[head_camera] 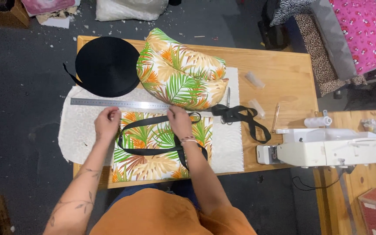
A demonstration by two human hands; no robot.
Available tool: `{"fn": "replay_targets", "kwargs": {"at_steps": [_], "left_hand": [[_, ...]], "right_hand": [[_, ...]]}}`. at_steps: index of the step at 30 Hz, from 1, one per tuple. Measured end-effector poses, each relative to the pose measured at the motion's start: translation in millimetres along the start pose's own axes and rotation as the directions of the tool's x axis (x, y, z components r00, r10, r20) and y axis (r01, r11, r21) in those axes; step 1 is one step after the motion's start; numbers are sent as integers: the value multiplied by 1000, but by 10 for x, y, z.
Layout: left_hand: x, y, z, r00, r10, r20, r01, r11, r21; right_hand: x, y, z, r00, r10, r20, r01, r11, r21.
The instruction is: The person prepares and attaches black straps to a tropical-patterned fabric bag. They fold the strap ends, pin them, and position the straps on the bag, using a ruler to measure and align the placement before sewing.
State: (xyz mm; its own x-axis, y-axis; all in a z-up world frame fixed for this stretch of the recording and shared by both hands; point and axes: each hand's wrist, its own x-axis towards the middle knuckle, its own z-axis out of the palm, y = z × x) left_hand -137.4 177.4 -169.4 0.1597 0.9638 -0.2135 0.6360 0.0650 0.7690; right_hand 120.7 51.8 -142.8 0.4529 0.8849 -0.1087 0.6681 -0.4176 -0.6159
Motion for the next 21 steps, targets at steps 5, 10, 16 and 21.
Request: {"fn": "replay_targets", "kwargs": {"at_steps": [5, 10, 16, 21], "left_hand": [[-650, 573, -182, 970, 238, 48, -242, 956, 164], [-735, 294, 202, 908, 383, 172, -419, 858, 299], [-681, 710, 489, 839, 516, 174, -545, 801, 250], [-233, 1533, 798, 630, 668, 396, -776, 558, 294]], "right_hand": [[-349, 448, -404, 964, -164, -210, 162, 986, -27], [-809, 452, -858, 1000, 17, 25, -14, 994, -107], [-1224, 29, -989, 972, -30, 232, 73, 981, -178], [-1295, 609, -518, 992, -62, 110, 96, 937, -336]]}}
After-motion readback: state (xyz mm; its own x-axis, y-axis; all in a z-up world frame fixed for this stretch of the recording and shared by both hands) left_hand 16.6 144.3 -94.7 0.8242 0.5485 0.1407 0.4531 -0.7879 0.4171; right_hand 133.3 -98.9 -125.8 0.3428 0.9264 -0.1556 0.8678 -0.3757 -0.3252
